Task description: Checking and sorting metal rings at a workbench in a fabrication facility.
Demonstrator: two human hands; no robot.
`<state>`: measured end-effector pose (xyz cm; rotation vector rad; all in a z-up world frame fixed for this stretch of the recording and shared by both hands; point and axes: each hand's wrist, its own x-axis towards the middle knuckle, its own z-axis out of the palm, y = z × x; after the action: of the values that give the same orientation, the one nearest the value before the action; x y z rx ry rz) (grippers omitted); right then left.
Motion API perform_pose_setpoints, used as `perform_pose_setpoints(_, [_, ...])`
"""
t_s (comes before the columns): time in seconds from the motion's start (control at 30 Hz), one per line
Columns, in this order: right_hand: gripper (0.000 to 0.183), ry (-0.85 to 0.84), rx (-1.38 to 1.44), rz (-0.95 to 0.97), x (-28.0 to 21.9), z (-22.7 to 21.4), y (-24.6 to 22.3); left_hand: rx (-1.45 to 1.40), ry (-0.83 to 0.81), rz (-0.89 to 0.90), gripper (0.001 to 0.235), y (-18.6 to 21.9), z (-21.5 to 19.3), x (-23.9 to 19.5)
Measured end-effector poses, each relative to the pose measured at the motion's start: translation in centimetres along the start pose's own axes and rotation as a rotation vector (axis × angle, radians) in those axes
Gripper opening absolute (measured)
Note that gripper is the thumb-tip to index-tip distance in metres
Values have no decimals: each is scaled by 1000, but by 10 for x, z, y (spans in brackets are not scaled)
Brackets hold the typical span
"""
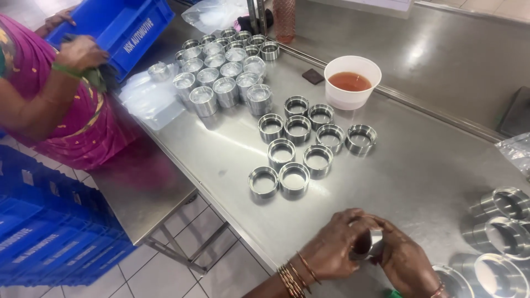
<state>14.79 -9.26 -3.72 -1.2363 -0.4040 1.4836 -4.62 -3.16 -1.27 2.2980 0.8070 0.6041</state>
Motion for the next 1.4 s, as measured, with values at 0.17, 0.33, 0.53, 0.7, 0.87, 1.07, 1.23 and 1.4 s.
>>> perform_pose_setpoints(0.17, [41, -12, -581, -436, -16, -3, -5, -127, 56, -31, 62, 21, -19, -2])
perform_pose_setpoints(0.33, [42, 20, -901, -342, -25, 13, -14, -331, 34, -432, 48, 4, 6, -3])
perform_pose_setpoints(0.53, [40, 236, -171, 11, -43, 8, -17, -595, 7, -68, 68, 9, 5, -5])
perform_pose_setpoints(0.7, [38, 403, -478, -244, -75, -35, -70, 174, -52, -203, 74, -43, -30, 1])
perform_pose_setpoints(0.87, [36, 450, -793, -171, -99, -70, -71, 658, -282, -232, 79, -40, -47, 16])
perform_pose_setpoints(1.07, [39, 246, -894, -153, -72, -25, -24, 160, -253, -78, 99, 22, 10, 20])
perform_pose_setpoints(1.23, [35, 110, -589, -243, -61, -5, -45, 116, -451, -208, 116, 63, 6, 38])
perform_pose_setpoints(1.4, [29, 340, -324, -235, -41, -48, -41, 104, -349, -288, 96, 37, 2, 31])
